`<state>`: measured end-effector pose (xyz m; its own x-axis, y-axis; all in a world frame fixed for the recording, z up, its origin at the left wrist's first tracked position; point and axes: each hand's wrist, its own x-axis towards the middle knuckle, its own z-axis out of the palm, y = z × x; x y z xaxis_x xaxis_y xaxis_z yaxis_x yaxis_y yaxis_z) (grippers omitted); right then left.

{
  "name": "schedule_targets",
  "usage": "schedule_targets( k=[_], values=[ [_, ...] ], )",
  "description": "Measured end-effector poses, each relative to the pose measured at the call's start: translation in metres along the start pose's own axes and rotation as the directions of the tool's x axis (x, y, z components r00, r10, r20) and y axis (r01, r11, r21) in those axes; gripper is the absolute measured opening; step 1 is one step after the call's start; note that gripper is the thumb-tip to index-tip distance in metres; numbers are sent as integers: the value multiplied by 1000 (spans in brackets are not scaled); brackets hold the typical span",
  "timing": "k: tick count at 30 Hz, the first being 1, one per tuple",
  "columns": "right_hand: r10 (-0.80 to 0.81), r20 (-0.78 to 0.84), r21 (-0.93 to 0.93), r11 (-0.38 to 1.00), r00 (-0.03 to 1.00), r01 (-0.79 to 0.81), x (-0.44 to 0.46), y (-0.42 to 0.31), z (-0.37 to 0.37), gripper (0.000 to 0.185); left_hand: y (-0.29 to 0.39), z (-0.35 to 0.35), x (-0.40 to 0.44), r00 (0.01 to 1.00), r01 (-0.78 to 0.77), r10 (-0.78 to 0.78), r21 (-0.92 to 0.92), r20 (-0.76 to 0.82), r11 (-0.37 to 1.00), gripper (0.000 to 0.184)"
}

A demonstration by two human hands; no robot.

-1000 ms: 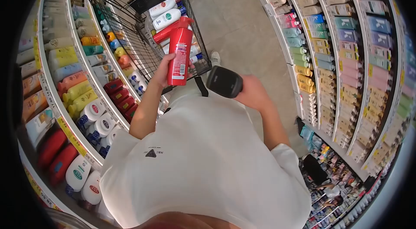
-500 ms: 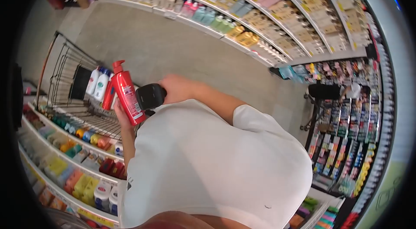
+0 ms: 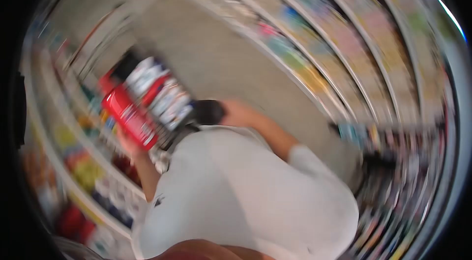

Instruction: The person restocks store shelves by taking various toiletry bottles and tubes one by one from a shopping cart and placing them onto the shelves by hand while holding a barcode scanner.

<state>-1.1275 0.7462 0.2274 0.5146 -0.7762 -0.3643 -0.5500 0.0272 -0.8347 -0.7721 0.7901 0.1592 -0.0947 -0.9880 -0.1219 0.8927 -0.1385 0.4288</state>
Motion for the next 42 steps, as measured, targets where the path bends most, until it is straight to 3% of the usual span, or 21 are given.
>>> schedule_targets(
  k=[2,3,4,5,7,8,9,10,11,12,15,16,17,19,20,23,25,27,30,33,42],
  values=[
    [48,38,-141,989,998,-43,11,10,-1,59,18,-21,-17,927,-274,312,192,-210,942,78],
    [-96,-37,-187,979,995,87,17,14,5,57,26,-12,-25,845,-395,497,397,-197,829,76],
    [-199,-83,-141,972,976,186,24,34,14,51,37,0,-31,771,-480,618,500,-152,721,73],
    [-139,-5,4,990,990,139,26,29,11,44,57,45,-37,725,-571,689,570,12,591,75],
    [24,64,-42,999,998,-21,36,29,12,37,81,53,-58,542,-654,833,678,110,335,74],
    [-6,100,-56,998,995,12,43,26,12,37,89,53,-71,449,-643,887,729,111,234,74],
    [16,116,-77,997,993,-7,46,22,13,34,96,53,-83,361,-622,925,770,120,143,74],
    [38,124,-94,995,992,-26,49,20,13,31,107,65,-91,162,-575,953,809,256,-120,74],
    [20,138,-103,995,990,-6,57,9,16,31,119,79,-98,8,-498,984,854,181,-153,69],
    [-11,146,-92,995,989,24,62,9,18,30,127,77,-108,-88,-273,962,923,257,-271,67],
    [-76,172,-77,993,982,90,79,13,19,30,162,72,-146,-340,315,757,826,558,-467,61],
    [-88,173,-78,992,981,103,83,13,20,30,175,62,-151,-502,316,620,795,603,-517,54],
    [-97,178,-73,991,979,111,86,11,21,30,188,53,-164,-507,335,585,770,634,-544,52],
    [-94,208,-76,991,974,112,90,9,23,31,201,57,-196,-298,802,662,557,688,-217,77],
    [-100,210,-72,990,973,117,90,8,24,31,205,61,-197,-299,804,657,554,692,-218,77],
    [-107,170,-62,991,980,119,92,12,22,27,220,67,-197,-471,659,660,731,585,-178,82],
    [19,142,-66,998,990,-10,96,30,21,23,231,51,-202,-482,780,712,621,511,82,85],
    [-5,80,-65,998,997,10,95,47,20,20,237,49,-199,-511,787,690,602,513,136,88],
    [107,95,-126,987,990,-95,95,63,15,22,244,45,-196,-525,793,792,516,311,324,87],
    [9,80,-63,998,997,-4,89,62,20,23,246,38,-192,-504,807,812,494,295,322,86],
    [90,25,-87,992,996,-88,89,53,35,22,250,37,-189,-557,777,799,484,228,403,92]
  ],
)
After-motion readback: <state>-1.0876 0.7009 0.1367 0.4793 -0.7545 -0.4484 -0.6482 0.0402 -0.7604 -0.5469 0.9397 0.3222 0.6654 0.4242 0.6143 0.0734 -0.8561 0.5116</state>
